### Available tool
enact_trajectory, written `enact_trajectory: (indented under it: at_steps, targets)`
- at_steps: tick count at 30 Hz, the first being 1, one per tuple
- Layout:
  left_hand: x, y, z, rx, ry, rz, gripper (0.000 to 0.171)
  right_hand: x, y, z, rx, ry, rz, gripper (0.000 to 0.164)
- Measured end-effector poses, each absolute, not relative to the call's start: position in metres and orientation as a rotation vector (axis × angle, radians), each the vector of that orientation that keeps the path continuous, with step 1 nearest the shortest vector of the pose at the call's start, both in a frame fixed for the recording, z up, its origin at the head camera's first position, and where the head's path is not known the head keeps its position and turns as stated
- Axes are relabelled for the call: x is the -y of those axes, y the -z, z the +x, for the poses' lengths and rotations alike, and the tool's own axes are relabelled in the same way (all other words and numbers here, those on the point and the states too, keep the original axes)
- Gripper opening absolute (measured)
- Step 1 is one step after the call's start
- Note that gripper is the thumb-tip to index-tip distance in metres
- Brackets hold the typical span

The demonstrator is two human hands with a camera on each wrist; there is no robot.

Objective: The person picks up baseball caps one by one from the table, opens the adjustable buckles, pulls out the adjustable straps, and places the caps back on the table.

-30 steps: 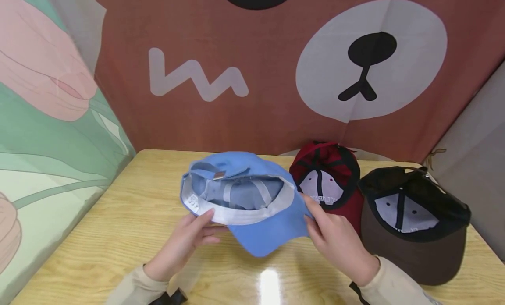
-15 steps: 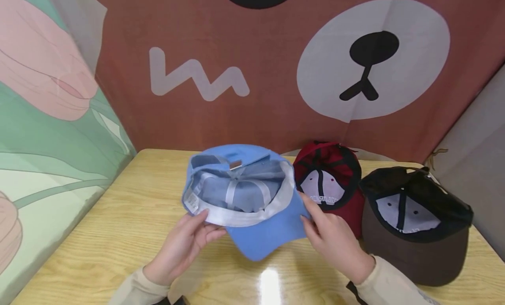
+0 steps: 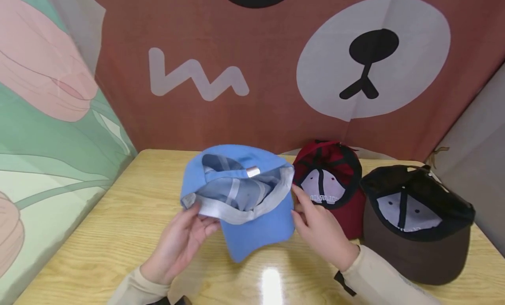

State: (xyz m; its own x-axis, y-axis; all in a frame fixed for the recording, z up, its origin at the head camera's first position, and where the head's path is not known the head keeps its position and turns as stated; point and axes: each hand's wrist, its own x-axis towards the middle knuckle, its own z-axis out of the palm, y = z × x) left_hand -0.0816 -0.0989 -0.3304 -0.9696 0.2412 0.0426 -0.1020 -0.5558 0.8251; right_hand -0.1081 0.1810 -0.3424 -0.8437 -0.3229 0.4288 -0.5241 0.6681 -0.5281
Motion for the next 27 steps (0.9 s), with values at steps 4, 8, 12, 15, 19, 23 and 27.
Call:
enact_trajectory:
  at_steps: [4,8,12,15,19,23,27]
  targets:
    - [0.099,0.328,-0.081,-1.37,-2.612,0.222,0.044,-0.171,0.331,-0.115,2.575,-1.033,0.602,0.065]
    - [0.1,0.329,-0.081,-1.402,-2.604,0.251,0.047,-0.164,0.319,-0.124,2.505,-1.069,0.581,0.071]
    - [0.099,0.332,-0.082,-1.414,-2.6,0.275,0.048,-0.157,0.311,-0.134,2.365,-1.049,0.657,0.063]
    - [0.097,0.332,-0.082,-1.413,-2.593,0.278,0.047,-0.151,0.308,-0.139,2.287,-1.043,0.704,0.054]
    - [0.095,0.332,-0.082,-1.412,-2.58,0.317,0.05,-0.144,0.304,-0.141,2.223,-1.032,0.738,0.047]
    - [0.094,0.333,-0.082,-1.42,-2.591,0.347,0.054,-0.139,0.3,-0.144,2.152,-1.0,0.768,0.047]
    - [0.092,0.333,-0.081,-1.46,-2.598,0.328,0.054,-0.136,0.296,-0.148,2.073,-0.987,0.788,0.041]
